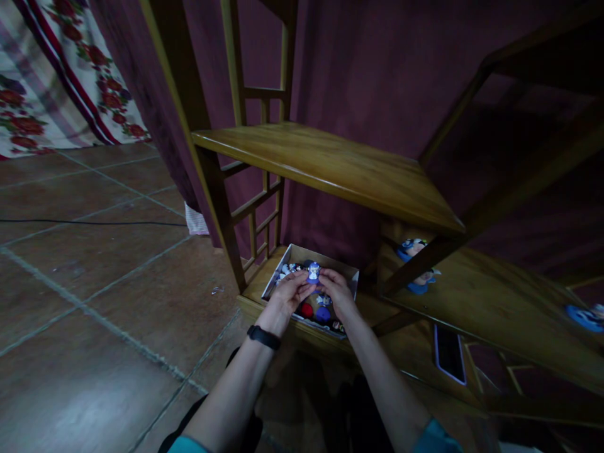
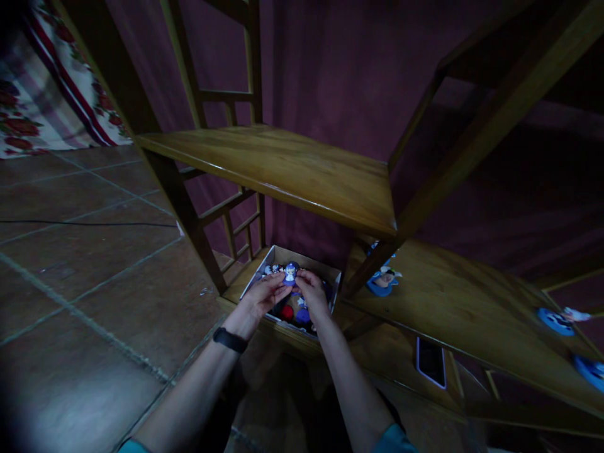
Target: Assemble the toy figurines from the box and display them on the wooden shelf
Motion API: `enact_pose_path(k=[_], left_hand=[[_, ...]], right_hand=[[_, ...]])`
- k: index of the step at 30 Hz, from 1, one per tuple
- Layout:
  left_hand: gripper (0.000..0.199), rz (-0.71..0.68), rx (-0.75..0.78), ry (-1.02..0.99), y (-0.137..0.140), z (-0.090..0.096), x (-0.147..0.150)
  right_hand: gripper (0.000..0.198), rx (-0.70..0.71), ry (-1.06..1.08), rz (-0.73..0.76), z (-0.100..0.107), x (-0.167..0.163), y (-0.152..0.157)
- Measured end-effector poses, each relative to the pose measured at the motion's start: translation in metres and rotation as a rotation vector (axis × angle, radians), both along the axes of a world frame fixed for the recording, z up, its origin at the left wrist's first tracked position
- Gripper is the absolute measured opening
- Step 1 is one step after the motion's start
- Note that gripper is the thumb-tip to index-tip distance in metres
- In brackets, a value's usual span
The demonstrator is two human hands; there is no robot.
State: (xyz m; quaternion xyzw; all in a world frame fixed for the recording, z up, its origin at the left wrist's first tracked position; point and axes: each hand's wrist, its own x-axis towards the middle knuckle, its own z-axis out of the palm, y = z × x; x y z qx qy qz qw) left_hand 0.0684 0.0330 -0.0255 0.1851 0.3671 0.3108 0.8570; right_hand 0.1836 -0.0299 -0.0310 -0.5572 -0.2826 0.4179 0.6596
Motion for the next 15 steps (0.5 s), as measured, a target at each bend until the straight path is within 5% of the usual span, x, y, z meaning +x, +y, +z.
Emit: enact_pose_path(k=[15], left_hand=[[0.007,0.03,-0.054,0.015,0.0009,0.0014,0.0007]], right_hand=[[0.026,-0.025,-0.077,-0.076,-0.0038,-0.0073,-0.0012]])
